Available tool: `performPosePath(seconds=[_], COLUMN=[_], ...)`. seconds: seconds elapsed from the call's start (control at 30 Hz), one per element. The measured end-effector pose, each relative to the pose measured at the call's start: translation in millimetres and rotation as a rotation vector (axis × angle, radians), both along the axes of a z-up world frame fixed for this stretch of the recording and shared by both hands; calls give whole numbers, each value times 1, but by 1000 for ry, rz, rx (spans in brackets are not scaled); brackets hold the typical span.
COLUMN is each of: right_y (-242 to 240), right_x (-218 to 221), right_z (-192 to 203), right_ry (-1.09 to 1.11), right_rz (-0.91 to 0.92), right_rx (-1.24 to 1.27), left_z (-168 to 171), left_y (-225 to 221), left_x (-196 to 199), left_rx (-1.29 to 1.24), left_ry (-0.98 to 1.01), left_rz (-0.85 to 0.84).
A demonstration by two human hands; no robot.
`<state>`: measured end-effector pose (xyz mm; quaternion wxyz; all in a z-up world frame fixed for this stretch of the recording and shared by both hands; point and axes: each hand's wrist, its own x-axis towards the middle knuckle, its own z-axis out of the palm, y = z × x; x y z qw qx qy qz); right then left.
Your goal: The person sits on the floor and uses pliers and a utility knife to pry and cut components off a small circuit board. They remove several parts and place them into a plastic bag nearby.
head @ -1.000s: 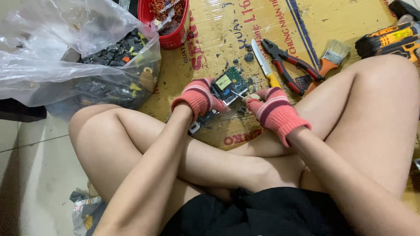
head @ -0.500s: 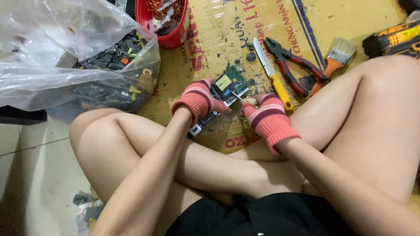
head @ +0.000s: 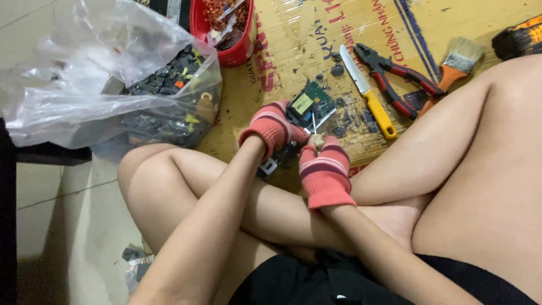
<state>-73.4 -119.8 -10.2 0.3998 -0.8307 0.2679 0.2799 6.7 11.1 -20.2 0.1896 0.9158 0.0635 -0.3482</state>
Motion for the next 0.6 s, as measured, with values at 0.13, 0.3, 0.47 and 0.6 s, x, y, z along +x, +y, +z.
performPosePath(seconds=[0.13, 0.3, 0.47, 0.6], right_y=[-19, -58, -84, -93], right_x=[2, 11, 46, 68], right_z=[12, 41, 63, 32], right_ry=[-25, -37, -28, -109], right_rz=[65, 116, 443, 401], right_rx=[49, 89, -17, 278], left_z=[12, 9, 24, 16], left_y=[-3, -10, -13, -5], left_x=[1, -4, -11, -3], left_rx=[-1, 21, -2, -13], left_ry=[15, 18, -10, -36], left_rz=[-36, -48, 23, 30])
